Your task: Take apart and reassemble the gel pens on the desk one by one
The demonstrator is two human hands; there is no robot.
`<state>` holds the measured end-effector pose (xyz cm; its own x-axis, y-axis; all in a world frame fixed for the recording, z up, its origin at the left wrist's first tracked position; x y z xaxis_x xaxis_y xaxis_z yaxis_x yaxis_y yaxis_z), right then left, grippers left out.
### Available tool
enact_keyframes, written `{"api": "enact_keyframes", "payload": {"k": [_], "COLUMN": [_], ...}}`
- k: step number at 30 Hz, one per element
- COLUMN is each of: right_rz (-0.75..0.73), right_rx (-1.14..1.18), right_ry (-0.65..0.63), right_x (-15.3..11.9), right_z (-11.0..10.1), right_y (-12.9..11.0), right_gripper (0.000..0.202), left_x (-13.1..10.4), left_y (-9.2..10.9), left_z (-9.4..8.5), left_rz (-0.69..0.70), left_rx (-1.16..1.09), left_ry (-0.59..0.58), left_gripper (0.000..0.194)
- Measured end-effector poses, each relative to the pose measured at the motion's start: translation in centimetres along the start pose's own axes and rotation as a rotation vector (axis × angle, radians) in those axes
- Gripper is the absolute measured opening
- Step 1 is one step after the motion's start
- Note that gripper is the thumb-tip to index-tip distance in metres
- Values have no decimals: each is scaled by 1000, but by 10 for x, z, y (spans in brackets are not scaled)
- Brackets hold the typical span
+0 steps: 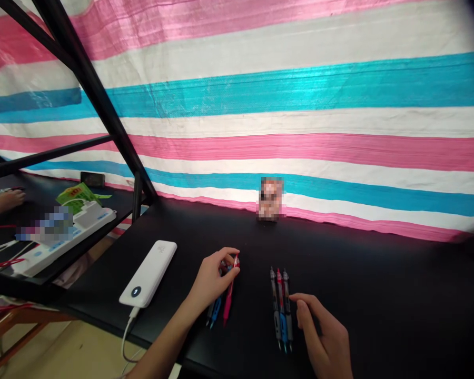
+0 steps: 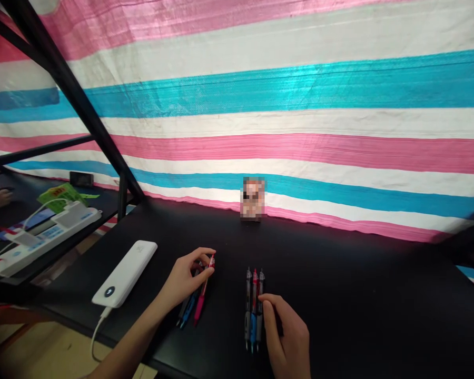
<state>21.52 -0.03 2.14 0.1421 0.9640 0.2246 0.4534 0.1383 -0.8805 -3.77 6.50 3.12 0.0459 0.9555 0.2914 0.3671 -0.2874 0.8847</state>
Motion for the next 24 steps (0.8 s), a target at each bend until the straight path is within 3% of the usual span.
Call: {"api": "enact_keyframes", "payload": {"k": [11, 16, 19, 24], "right_rz": [66, 51, 21, -25], "right_rx": [-5, -4, -23, -61], "right_ry": [8, 48, 92, 154], "right_x": [-1, -1, -1, -3], "right_z": [1, -2, -6, -13], "right_y": [5, 3, 4, 7], "right_gripper": [29, 30, 29, 29], "left_x": [-4, -9, -22, -52], "left_y": [-16, -1, 18, 44], "left_z": [5, 12, 32, 79], "left_rz": [134, 217, 328, 646], "left_rx": [427, 524, 522, 596], "left_ry": [-154, -216, -311, -565], "left_gripper": [39, 39, 40, 39]}}
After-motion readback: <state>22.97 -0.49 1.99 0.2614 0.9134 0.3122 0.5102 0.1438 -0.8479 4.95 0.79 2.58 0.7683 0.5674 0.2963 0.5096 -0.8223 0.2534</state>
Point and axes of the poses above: each hand's wrist, its own x-axis towards the middle knuckle, its own z-axis out of the palm, y = z × x, the point moved 6 cm from there along x, towards the middle knuckle, and after that the axes turned 9 degrees about z, right-handed, at the moved point
